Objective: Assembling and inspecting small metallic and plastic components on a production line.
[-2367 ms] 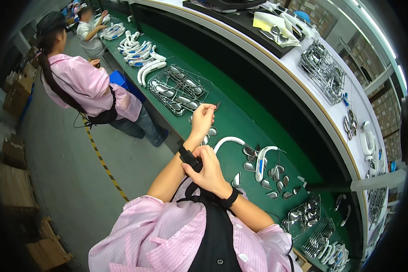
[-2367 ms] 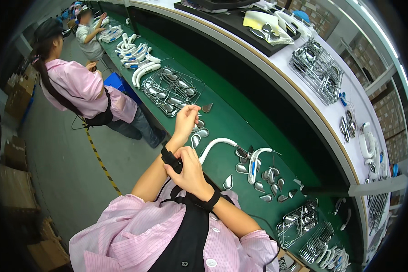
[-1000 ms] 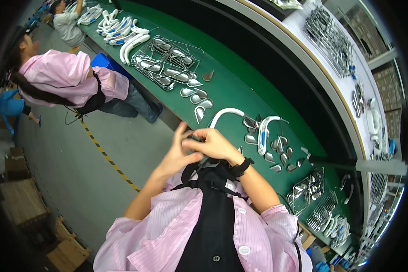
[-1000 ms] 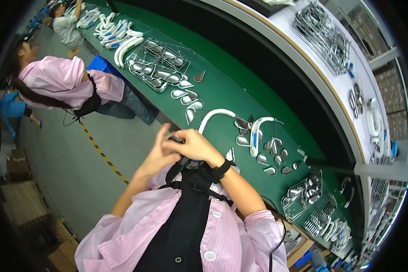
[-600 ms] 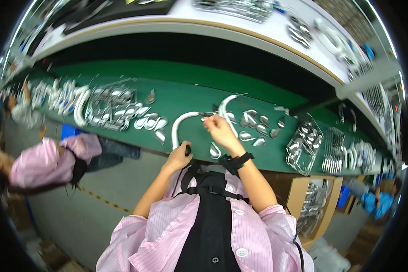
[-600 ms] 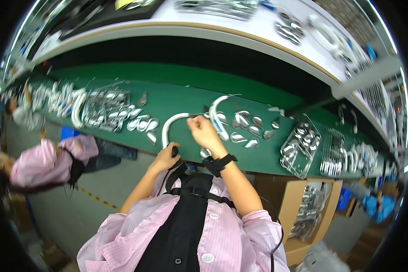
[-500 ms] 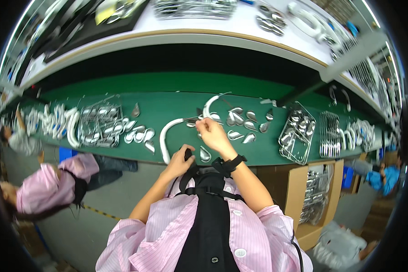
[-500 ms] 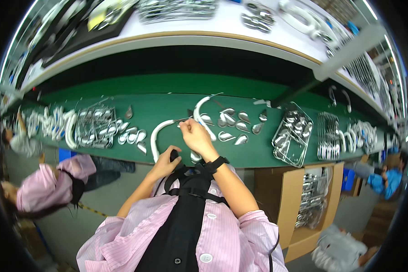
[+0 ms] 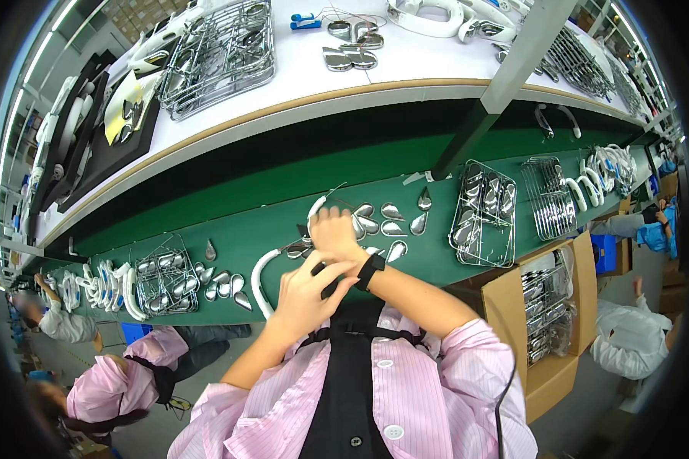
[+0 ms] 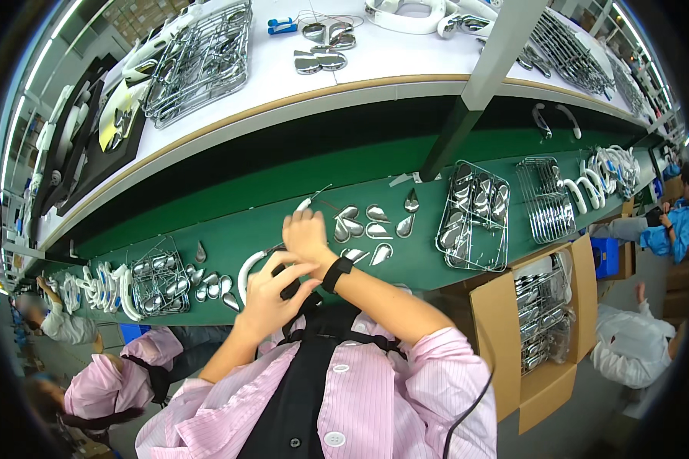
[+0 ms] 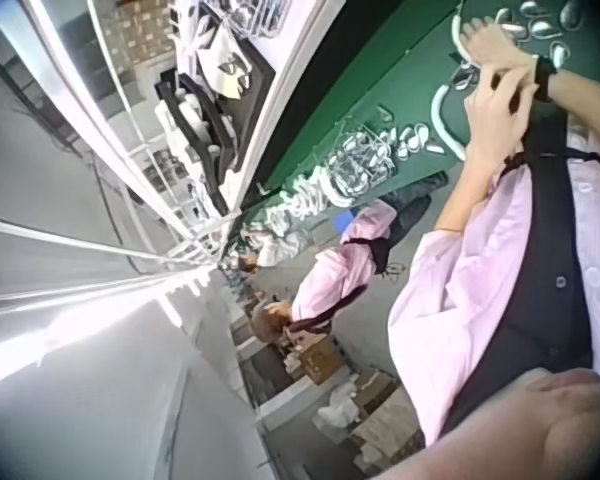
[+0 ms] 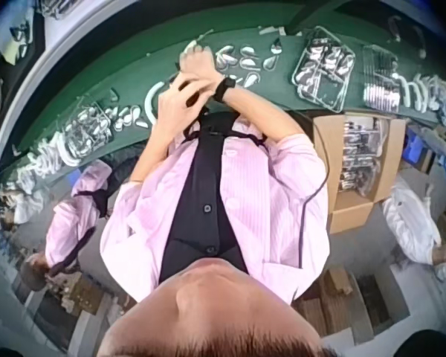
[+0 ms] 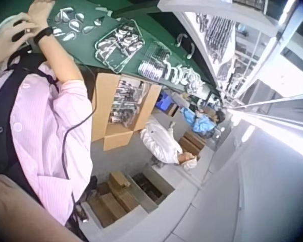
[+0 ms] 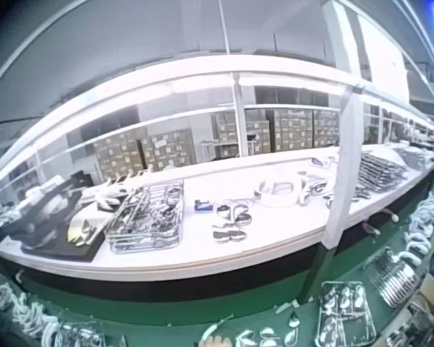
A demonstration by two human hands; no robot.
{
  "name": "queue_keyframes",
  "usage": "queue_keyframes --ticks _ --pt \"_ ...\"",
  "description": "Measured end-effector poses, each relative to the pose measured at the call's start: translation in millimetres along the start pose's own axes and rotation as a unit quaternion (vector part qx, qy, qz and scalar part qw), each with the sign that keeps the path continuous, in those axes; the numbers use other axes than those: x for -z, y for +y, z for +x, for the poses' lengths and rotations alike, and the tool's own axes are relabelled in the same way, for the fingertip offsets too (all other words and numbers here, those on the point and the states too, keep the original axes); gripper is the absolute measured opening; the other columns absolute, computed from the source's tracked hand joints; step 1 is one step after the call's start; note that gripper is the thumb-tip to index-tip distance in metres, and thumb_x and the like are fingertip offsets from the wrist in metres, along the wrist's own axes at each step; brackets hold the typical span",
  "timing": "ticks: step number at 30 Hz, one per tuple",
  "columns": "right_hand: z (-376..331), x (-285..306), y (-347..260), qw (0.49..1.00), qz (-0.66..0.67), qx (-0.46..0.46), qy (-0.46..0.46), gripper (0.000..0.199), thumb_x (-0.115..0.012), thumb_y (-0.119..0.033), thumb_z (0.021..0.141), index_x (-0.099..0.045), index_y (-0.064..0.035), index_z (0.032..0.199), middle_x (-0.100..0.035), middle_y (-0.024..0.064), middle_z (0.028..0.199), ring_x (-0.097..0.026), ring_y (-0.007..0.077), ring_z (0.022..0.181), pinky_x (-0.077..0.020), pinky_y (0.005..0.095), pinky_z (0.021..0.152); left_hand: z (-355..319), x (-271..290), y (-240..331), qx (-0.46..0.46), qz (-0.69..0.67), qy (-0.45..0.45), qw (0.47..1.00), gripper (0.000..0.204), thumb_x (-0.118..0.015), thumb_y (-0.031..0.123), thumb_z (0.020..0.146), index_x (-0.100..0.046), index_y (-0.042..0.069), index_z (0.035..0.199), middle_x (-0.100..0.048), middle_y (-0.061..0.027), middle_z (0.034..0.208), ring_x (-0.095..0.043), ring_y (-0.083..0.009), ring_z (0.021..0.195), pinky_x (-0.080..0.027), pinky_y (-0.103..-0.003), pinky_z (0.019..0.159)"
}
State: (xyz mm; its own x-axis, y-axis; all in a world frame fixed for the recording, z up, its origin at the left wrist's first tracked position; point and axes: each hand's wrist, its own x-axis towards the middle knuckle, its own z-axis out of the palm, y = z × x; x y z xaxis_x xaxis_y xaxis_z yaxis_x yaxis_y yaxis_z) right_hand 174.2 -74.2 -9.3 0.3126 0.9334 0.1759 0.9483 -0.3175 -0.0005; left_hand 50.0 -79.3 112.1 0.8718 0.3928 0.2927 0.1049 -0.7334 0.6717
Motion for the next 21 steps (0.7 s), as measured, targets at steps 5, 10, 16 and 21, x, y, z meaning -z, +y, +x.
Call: queue_keyframes --ticks 5,10,16,21 --pt "-21 13 -20 0.954 -0.156 0.172 -0.189 0.023 -0.055 -0.019 0.083 -0.067 -0.0058 0.098 -0.063 0.0083 0.1 -0.058 0.0258 0.097 -0.0444 0.0418 0.079 24 -7 0 -0.075 0.095 -0.08 0.989 0.022 -0.071 0.025 0.08 -0.07 0.014 0.1 -0.06 -0.003 0.086 -0.063 -0.0216 0.077 -0.051 -0.034 0.059" --pt "-46 -8 -19 0.931 -0.213 0.292 -0.046 0.024 -0.055 -0.019 0.083 -0.067 -0.0057 0.1 -0.063 0.0092 0.105 -0.057 0.027 0.101 -0.0437 0.0432 0.081 14 -24 -16 -0.015 0.093 -0.115 0.989 0.012 -0.066 0.017 0.083 -0.069 0.008 0.09 -0.063 -0.0089 0.085 -0.064 -0.0275 0.079 -0.051 -0.037 0.066" --pt "-63 -4 -30 0.862 -0.24 0.445 -0.047 0.025 -0.059 -0.017 0.078 -0.071 -0.0046 0.097 -0.066 0.0131 0.105 -0.059 0.0307 0.102 -0.0452 0.0481 0.082 12 -15 -67 0.183 0.11 -0.044 0.976 0.018 -0.062 0.021 0.084 -0.067 0.003 0.084 -0.066 -0.0134 0.084 -0.062 -0.0353 0.072 -0.048 -0.04 0.064" --pt "-46 52 -9 0.858 0.213 0.365 -0.292 0.016 -0.064 -0.01 0.065 -0.07 -0.0017 0.077 -0.068 0.0169 0.076 -0.067 0.0326 0.075 -0.0518 0.0452 0.068 7 0 -47 0.171 0.068 -0.1 0.978 0.019 -0.066 0.023 0.083 -0.068 0.004 0.087 -0.067 -0.0124 0.083 -0.063 -0.0305 0.072 -0.049 -0.036 0.064"
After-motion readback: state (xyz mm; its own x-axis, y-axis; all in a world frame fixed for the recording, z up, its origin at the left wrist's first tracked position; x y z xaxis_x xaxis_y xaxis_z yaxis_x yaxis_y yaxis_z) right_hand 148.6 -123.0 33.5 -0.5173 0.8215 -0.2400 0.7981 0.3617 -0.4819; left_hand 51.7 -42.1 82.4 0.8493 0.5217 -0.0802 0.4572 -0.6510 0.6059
